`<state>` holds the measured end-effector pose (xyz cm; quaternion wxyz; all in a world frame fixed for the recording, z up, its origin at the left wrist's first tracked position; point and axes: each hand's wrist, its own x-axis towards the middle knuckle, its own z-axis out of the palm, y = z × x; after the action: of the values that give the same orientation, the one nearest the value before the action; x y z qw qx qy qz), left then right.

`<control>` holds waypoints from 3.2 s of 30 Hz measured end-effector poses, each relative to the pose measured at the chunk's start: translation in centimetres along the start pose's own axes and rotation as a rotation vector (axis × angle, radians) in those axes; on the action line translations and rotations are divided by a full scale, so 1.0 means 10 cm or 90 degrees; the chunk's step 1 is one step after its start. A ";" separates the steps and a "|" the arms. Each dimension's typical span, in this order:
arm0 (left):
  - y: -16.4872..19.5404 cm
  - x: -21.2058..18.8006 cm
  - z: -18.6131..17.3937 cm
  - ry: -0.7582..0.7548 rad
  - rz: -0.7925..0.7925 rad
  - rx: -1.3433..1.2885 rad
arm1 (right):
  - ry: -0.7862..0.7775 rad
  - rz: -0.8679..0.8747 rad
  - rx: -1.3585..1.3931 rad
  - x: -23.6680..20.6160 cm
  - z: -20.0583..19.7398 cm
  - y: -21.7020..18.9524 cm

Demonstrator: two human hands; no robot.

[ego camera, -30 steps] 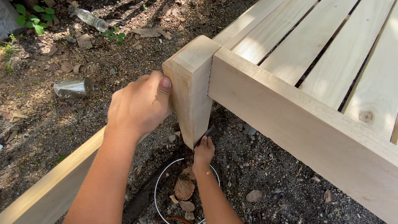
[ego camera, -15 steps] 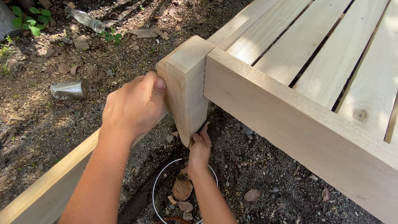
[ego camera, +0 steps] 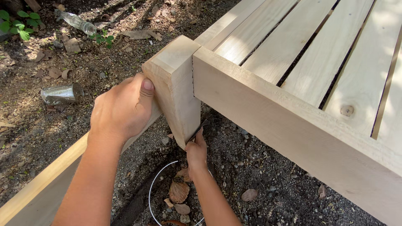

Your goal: The person sands a slatted wooden bench outdoors, rubbing sandpaper by hand along the legs, corner blocks, side rails and seat slats. They steady the frame with one hand while sanding different surfaces, working around the legs and along the edges of the seat boards.

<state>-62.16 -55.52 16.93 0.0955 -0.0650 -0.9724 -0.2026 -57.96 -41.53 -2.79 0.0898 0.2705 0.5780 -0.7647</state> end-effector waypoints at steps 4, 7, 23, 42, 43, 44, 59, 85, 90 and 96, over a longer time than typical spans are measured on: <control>0.02 0.00 -0.01 0.004 0.015 -0.003 | 0.009 -0.032 -0.001 -0.02 -0.03 0.03; 0.04 -0.02 -0.03 -0.017 -0.012 0.001 | 0.028 0.071 -0.046 0.00 -0.05 0.05; 0.05 0.01 -0.04 -0.006 -0.012 -0.002 | 0.010 -0.007 -0.058 0.22 -0.10 0.05; 0.06 0.00 -0.01 -0.002 -0.003 -0.015 | -0.010 -0.051 -0.145 0.22 -0.16 0.24; 0.06 0.00 -0.01 -0.003 -0.007 -0.013 | -0.012 -0.025 -0.140 0.22 -0.16 0.23; 0.05 0.01 -0.01 0.003 -0.008 -0.011 | -0.003 -0.050 -0.155 0.21 -0.16 0.21; -0.05 0.02 0.06 0.013 0.038 -0.016 | -0.034 -0.491 -0.179 -0.22 0.28 0.07; 0.03 0.01 0.02 -0.023 -0.012 0.001 | -0.039 -0.372 -0.135 -0.11 0.19 -0.04; -0.01 0.00 0.07 -0.005 0.015 0.007 | -0.021 -0.461 -0.200 -0.14 0.17 0.07; -0.01 0.00 0.05 0.005 0.019 -0.017 | -0.051 -0.050 -0.082 0.05 0.08 -0.01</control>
<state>-62.29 -55.38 16.43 0.1017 -0.0798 -0.9682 -0.2143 -58.65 -42.18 -2.81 0.1002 0.2107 0.6321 -0.7389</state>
